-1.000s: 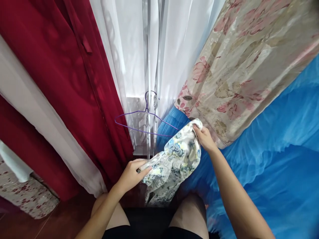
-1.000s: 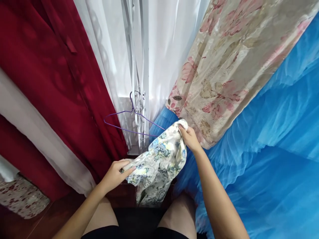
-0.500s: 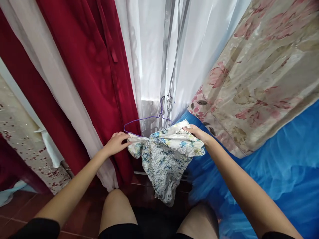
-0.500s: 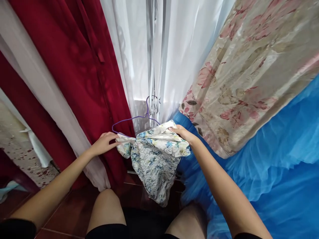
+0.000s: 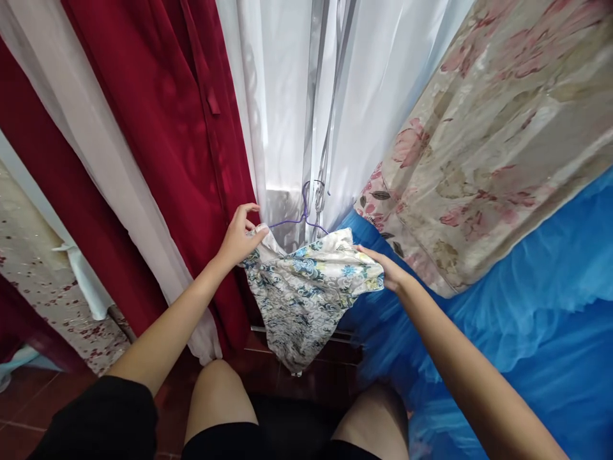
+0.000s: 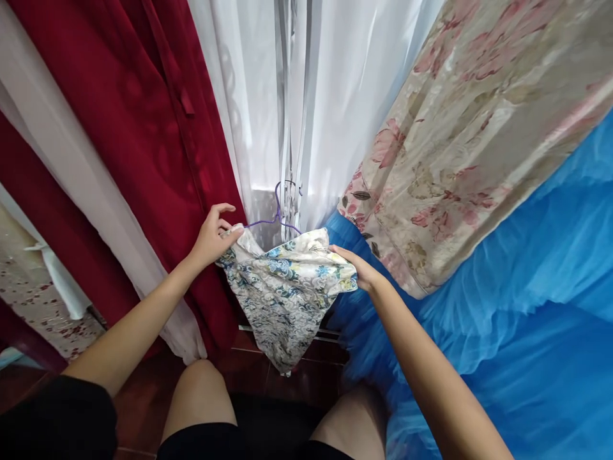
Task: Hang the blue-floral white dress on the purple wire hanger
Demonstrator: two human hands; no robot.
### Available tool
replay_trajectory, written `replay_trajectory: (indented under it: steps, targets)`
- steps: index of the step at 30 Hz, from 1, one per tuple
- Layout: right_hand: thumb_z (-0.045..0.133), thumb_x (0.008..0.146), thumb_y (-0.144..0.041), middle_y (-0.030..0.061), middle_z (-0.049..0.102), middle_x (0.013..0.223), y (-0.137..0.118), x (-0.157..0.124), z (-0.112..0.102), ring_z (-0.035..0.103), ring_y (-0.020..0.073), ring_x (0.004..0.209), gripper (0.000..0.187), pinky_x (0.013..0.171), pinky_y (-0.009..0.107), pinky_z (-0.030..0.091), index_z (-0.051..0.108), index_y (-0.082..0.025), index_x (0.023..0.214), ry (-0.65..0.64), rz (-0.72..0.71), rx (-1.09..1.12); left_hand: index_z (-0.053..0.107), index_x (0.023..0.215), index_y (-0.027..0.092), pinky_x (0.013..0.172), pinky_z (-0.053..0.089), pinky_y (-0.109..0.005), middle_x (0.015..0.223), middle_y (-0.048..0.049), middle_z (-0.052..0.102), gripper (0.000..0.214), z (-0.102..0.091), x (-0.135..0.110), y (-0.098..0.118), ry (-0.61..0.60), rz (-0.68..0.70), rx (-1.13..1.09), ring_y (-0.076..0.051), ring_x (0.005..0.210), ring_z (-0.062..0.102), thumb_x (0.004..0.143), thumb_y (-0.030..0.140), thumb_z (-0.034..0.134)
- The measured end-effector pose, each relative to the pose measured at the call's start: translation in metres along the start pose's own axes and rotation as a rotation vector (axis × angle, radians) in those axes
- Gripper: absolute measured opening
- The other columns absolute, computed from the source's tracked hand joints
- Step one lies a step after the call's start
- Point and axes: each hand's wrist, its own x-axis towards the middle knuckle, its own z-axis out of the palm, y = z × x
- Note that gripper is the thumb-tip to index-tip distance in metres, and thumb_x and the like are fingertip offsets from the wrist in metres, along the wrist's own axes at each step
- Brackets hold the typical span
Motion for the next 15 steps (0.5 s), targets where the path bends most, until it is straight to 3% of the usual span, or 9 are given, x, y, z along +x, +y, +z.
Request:
replay_trajectory:
  steps: [3, 6, 11, 15]
  targets:
    - [0.066, 0.08, -0.069, 0.0073, 0.075, 0.081, 0.028, -0.027, -0.011, 0.07, 0.0254, 0.075, 0.051, 0.071, 0.037, 0.054, 0.074, -0.02, 0.092, 0.09, -0.094, -0.011, 0.061, 0.111, 0.018, 0.078, 0.046, -0.028, 0.111, -0.0061, 0.067, 0.034, -0.002, -0.008, 0.0, -0.004, -0.026, 0.12, -0.017, 0.084, 0.061, 0.086, 0.042, 0.065]
    - [0.065, 0.082, -0.068, 0.0045, 0.071, 0.074, 0.049, -0.053, -0.013, 0.063, 0.0226, 0.069, 0.048, 0.066, 0.033, 0.05, 0.072, -0.021, 0.079, 0.248, -0.244, -0.18, 0.066, 0.096, 0.018, 0.075, 0.045, -0.028, 0.09, -0.0027, 0.07, 0.032, -0.005, -0.013, -0.003, -0.084, -0.062, 0.211, -0.019, 0.082, 0.063, 0.092, 0.049, 0.059]
    - [0.06, 0.088, -0.064, 0.0005, 0.06, 0.066, 0.075, -0.068, -0.006, 0.05, 0.0181, 0.064, 0.05, 0.063, 0.03, 0.042, 0.065, -0.019, 0.067, 0.396, -0.41, -0.474, 0.067, 0.112, 0.018, 0.083, 0.046, -0.029, 0.107, -0.0059, 0.072, 0.038, -0.009, -0.015, -0.005, -0.061, -0.023, 0.18, -0.022, 0.095, 0.065, 0.098, 0.048, 0.048]
    - [0.059, 0.088, -0.064, 0.0012, 0.065, 0.072, 0.093, -0.062, -0.004, 0.057, 0.0209, 0.073, 0.05, 0.074, 0.031, 0.047, 0.069, -0.018, 0.071, 0.359, -0.379, -0.492, 0.068, 0.116, 0.018, 0.091, 0.046, -0.031, 0.111, -0.0074, 0.071, 0.038, -0.015, -0.016, -0.016, -0.023, -0.006, 0.135, -0.023, 0.101, 0.064, 0.1, 0.043, 0.044]
